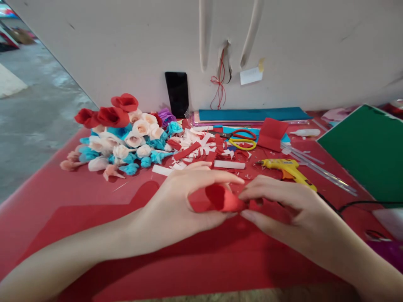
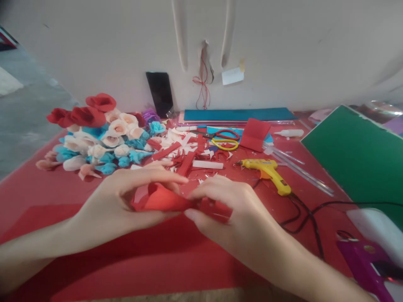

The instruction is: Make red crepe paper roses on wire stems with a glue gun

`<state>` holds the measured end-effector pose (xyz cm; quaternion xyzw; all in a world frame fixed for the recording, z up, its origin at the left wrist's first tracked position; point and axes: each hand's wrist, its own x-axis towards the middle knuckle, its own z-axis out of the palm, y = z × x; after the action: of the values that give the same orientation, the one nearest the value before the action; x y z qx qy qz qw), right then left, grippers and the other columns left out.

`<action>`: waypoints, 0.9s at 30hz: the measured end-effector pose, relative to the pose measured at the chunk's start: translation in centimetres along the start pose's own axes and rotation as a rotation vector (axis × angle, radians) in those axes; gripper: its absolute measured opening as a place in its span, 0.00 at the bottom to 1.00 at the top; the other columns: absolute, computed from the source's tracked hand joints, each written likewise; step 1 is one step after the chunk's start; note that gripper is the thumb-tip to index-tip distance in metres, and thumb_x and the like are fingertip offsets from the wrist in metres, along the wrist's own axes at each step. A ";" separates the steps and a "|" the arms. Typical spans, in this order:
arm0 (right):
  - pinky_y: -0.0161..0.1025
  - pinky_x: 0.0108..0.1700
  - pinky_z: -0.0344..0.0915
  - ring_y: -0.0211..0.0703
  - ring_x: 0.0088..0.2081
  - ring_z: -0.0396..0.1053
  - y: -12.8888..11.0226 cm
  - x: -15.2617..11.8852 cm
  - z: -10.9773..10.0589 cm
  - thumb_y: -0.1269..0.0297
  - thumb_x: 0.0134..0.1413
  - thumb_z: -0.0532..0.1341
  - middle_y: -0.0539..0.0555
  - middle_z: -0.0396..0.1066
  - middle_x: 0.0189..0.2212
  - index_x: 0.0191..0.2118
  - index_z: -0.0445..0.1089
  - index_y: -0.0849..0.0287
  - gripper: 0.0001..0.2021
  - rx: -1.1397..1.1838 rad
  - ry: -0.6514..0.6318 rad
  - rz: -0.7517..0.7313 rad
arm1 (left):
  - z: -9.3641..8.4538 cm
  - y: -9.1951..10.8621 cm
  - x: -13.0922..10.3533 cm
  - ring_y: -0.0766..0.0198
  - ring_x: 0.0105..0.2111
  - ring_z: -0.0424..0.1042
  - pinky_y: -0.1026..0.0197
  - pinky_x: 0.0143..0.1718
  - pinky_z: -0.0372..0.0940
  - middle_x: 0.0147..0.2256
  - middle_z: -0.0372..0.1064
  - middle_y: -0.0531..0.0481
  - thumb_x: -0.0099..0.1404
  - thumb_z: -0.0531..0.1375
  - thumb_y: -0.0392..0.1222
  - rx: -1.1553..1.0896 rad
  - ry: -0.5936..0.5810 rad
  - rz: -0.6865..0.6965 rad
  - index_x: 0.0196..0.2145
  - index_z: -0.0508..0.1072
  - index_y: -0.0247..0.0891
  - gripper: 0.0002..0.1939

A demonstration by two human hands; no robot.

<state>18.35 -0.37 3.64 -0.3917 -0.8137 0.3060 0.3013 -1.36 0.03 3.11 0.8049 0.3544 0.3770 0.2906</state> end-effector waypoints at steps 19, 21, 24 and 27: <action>0.22 0.29 0.68 0.30 0.26 0.69 0.7 0.6 1.9 0.75 0.45 0.62 0.46 0.72 0.27 0.31 0.70 0.58 0.06 0.372 0.164 0.040 | 0.7 -1.3 0.4 0.67 0.29 0.69 0.64 0.32 0.65 0.29 0.70 0.47 0.55 0.61 0.33 -0.128 0.138 0.097 0.31 0.76 0.33 0.05; 0.23 0.30 0.68 0.32 0.28 0.70 1.0 0.6 1.8 0.74 0.44 0.63 0.47 0.72 0.29 0.32 0.70 0.58 0.06 0.243 0.182 -0.042 | 0.7 -1.5 0.4 0.67 0.29 0.68 0.61 0.34 0.63 0.28 0.70 0.48 0.55 0.61 0.32 -0.021 0.158 0.193 0.31 0.76 0.34 0.04; 0.26 0.35 0.68 0.34 0.32 0.70 1.3 0.5 1.4 0.74 0.45 0.63 0.51 0.72 0.32 0.34 0.70 0.60 0.07 0.040 0.238 -0.233 | 0.5 -1.7 0.4 0.68 0.29 0.67 0.58 0.37 0.61 0.28 0.69 0.49 0.56 0.61 0.31 0.088 0.154 0.309 0.33 0.75 0.35 0.06; 0.25 0.38 0.68 0.34 0.33 0.71 1.4 0.5 1.1 0.75 0.48 0.60 0.54 0.72 0.32 0.34 0.71 0.62 0.06 -0.089 0.288 -0.384 | 0.4 -1.9 0.2 0.68 0.30 0.68 0.57 0.40 0.60 0.29 0.69 0.49 0.56 0.61 0.30 0.116 0.139 0.364 0.35 0.75 0.34 0.07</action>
<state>17.90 0.49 2.03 -0.2824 -0.8346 0.1478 0.4493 -1.61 1.24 1.60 0.8431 0.2435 0.4569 0.1454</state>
